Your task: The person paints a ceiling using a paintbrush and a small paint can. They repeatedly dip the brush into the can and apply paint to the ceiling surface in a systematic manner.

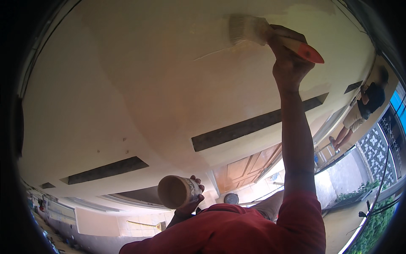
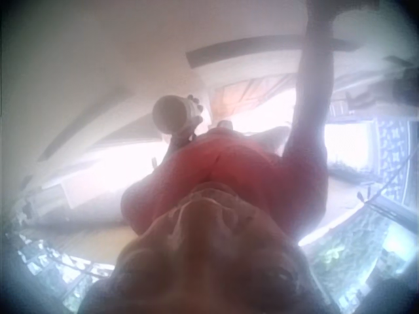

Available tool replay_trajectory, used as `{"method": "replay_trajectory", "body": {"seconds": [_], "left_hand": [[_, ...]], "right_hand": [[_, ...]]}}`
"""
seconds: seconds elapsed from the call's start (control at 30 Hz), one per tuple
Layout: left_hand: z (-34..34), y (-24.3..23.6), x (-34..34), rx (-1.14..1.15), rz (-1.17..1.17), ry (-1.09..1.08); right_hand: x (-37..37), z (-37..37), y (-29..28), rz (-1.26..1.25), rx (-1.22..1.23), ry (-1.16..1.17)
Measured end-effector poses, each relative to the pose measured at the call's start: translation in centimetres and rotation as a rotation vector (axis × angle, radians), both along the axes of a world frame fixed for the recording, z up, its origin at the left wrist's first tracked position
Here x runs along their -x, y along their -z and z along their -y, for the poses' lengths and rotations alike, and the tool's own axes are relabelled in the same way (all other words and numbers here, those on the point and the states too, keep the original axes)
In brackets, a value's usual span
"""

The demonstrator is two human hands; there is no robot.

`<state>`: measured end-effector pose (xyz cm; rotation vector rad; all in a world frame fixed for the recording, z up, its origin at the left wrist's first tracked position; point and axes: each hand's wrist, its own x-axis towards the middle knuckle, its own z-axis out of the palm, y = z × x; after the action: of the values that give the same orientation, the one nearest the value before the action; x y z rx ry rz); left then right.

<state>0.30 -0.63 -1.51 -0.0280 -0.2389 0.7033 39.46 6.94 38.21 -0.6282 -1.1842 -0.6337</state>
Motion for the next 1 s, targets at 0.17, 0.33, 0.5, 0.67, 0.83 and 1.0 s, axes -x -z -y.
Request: {"method": "replay_trajectory", "body": {"seconds": [0.17, 0.33, 0.5, 0.67, 0.83, 1.0], "left_hand": [[-0.6, 0.2, -0.3, -0.006, 0.000, 0.022], [-0.2, 0.2, 0.1, 0.019, -0.026, 0.015], [0.1, 0.6, 0.0, 0.011, -0.030, -0.002], [0.5, 1.4, 0.2, 0.020, 0.030, -0.027], [0.4, 0.2, 0.1, 0.032, -0.005, -0.013], [0.2, 0.8, -0.1, 0.034, -0.005, -0.031]], "right_hand": [[-0.9, 1.3, -1.0, 0.194, -0.236, 0.291], [6.2, 0.3, 1.2, 0.444, -0.010, 0.552], [10.9, 2.0, 7.7, 0.596, 0.100, 0.252], [11.2, 2.1, 5.9, 0.484, 0.158, -0.144], [5.8, 0.5, -2.8, 0.162, 0.119, -0.313], [8.0, -0.1, -5.3, 0.572, -0.331, 0.229]]}}
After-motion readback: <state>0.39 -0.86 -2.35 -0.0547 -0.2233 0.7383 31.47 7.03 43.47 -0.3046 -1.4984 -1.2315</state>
